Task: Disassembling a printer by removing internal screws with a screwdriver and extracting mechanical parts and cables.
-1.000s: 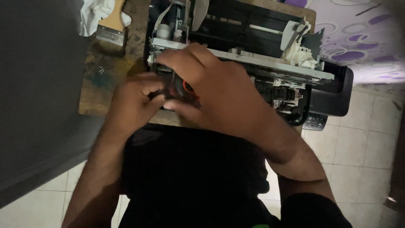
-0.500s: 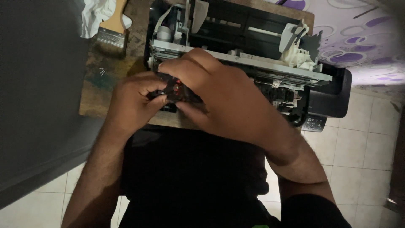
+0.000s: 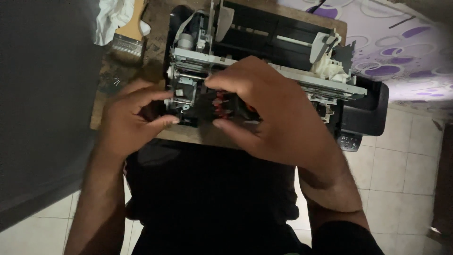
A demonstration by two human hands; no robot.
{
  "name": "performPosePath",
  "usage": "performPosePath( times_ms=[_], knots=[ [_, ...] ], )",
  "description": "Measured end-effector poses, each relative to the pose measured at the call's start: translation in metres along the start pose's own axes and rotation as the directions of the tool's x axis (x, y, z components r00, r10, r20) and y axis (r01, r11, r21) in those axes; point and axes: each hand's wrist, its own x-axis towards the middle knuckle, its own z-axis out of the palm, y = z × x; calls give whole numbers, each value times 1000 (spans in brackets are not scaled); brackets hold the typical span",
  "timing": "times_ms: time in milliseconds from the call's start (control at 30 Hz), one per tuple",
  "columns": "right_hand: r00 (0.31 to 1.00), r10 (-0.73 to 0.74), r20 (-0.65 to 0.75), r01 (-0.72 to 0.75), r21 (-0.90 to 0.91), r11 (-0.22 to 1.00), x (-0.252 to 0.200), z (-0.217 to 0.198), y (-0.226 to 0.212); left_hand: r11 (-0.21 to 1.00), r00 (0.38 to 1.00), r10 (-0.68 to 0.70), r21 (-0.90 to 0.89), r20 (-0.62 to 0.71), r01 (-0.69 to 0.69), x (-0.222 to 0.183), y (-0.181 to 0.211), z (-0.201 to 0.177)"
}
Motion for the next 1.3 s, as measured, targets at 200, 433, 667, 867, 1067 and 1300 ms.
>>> performPosePath(
  times_ms=[200, 433, 667, 867, 1067, 1300],
  knots=[
    [993, -68, -92, 68, -3, 998, -3, 0, -1, 996, 997, -48, 77, 59, 43, 2, 2, 8],
    [982, -38, -186, 46, 37, 998, -9, 1, 0, 985, 991, -119, 136, 58, 111, -11, -3, -3],
    [923, -42, -383, 59, 33, 998, -15, 11, 13, 853, 974, -124, 480, -191, 202, -40, -48, -5],
    [915, -93, -392, 102, 0, 995, -22, 15, 26, 705, 919, -106, 622, -381, 339, -41, -64, 10],
    [907, -89, -410, 109, 25, 994, -22, 19, 28, 764, 910, -161, 536, -383, 360, -33, -62, 14],
    [915, -40, -402, 83, 90, 992, -24, 20, 20, 695, 880, -175, 578, -441, 428, -36, -76, 17]
  ],
)
